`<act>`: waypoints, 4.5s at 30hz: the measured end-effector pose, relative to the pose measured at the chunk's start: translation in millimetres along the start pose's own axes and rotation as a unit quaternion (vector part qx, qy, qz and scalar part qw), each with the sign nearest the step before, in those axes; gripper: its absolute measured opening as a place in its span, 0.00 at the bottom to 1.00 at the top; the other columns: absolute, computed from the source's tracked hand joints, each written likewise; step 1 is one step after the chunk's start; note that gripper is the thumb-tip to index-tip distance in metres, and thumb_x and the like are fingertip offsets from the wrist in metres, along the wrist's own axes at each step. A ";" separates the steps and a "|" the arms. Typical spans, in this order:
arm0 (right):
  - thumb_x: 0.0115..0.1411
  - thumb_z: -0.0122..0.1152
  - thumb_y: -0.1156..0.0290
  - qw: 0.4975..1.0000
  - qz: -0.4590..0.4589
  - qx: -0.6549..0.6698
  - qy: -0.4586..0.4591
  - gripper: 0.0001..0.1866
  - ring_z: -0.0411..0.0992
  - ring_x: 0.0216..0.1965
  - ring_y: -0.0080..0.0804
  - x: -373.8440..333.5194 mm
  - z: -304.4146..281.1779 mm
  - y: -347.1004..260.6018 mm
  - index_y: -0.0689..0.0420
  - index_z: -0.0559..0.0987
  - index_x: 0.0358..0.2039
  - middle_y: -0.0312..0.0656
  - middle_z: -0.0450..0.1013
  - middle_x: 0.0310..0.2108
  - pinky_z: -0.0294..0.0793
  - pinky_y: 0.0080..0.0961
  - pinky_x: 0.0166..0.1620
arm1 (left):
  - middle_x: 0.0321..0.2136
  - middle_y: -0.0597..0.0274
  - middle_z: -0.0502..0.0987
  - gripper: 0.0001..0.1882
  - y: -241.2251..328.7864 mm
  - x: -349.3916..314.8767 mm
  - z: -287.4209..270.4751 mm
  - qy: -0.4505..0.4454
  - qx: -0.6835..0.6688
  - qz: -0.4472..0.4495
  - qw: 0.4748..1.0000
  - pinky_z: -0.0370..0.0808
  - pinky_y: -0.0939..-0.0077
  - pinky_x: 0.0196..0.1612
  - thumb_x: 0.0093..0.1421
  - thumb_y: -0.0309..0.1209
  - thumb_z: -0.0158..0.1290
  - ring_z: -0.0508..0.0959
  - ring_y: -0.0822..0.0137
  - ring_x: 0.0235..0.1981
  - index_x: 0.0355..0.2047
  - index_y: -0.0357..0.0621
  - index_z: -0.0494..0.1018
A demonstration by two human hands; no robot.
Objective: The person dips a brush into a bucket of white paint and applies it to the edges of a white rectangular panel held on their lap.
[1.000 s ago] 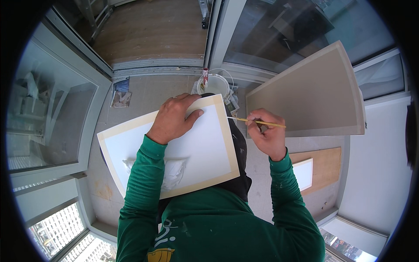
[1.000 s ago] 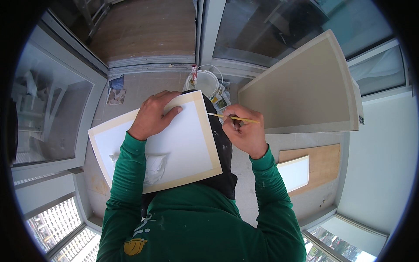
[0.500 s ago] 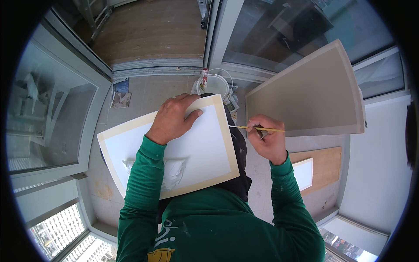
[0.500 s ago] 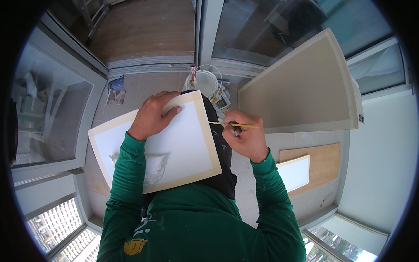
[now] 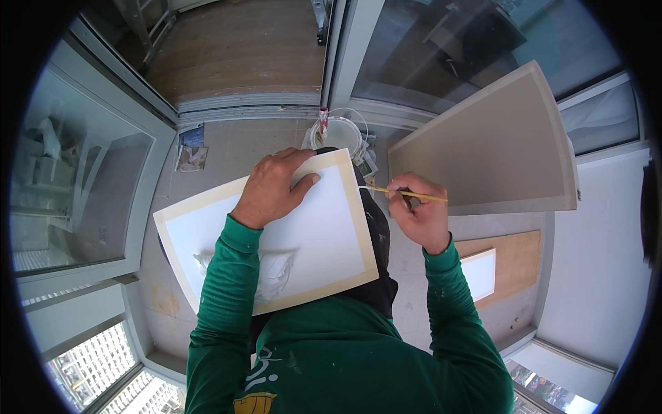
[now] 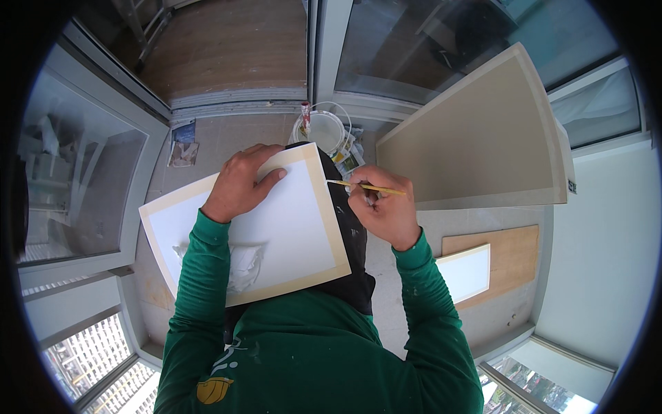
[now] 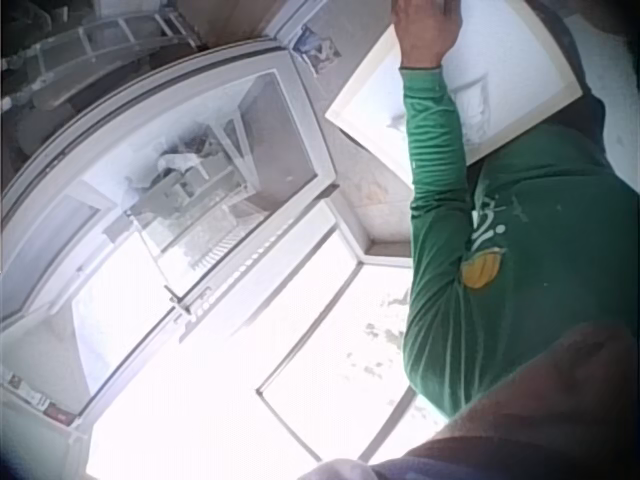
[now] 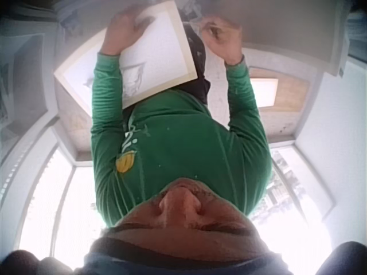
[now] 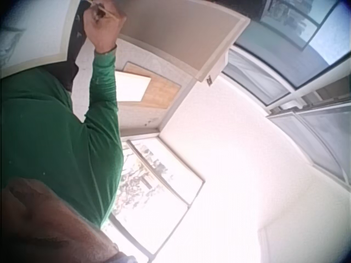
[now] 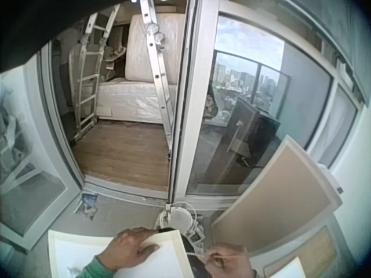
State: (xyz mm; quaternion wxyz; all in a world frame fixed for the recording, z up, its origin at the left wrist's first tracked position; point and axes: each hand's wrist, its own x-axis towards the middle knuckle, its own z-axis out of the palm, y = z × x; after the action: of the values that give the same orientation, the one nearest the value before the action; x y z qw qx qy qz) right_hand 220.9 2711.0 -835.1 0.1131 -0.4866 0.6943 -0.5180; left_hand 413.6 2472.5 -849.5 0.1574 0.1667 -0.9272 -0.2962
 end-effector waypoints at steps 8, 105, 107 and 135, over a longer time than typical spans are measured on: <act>0.59 0.66 0.84 0.999 -0.017 0.016 0.028 0.08 0.66 0.22 0.13 2.4 4.3 1.6 0.61 0.83 0.38 0.35 0.81 0.32 0.65 0.17 0.26 | 0.49 0.43 0.85 0.20 0.1 -0.1 -0.3 -0.001 -0.001 0.001 1.000 0.83 0.53 0.55 0.66 0.32 0.64 0.87 0.42 0.46 0.56 0.37 0.81; 0.64 0.59 0.64 0.912 0.224 -0.277 -0.201 0.18 0.83 0.47 0.63 152.2 219.7 374.8 0.66 0.88 0.40 0.64 0.83 0.43 0.81 0.53 0.55 | 0.49 0.44 0.84 0.25 -5.8 7.2 -11.9 -0.020 0.064 -0.058 0.996 0.80 0.52 0.52 0.62 0.30 0.67 0.85 0.45 0.45 0.59 0.38 0.78; 0.66 0.58 0.64 0.910 0.223 -0.281 -0.209 0.18 0.82 0.49 0.63 149.2 224.3 384.4 0.66 0.87 0.42 0.64 0.83 0.45 0.80 0.54 0.56 | 0.50 0.43 0.83 0.25 -6.1 5.5 -12.1 -0.026 0.057 -0.077 0.995 0.80 0.51 0.55 0.62 0.29 0.66 0.84 0.42 0.47 0.60 0.39 0.78; 0.60 0.70 0.72 0.972 0.219 -0.056 -0.062 0.09 0.87 0.32 0.45 96.7 64.4 254.4 0.57 0.91 0.39 0.48 0.87 0.32 0.86 0.36 0.43 | 0.48 0.42 0.83 0.24 -4.2 -3.3 -10.7 0.009 0.057 -0.029 0.998 0.80 0.51 0.52 0.63 0.30 0.66 0.83 0.39 0.46 0.59 0.38 0.78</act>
State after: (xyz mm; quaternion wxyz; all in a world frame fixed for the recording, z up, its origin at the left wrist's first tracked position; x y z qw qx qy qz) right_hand 72.9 2592.4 -1040.7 0.2393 -0.3597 0.8037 -0.4092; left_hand 421.6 2465.3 -844.4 0.1469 0.2053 -0.9359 -0.2456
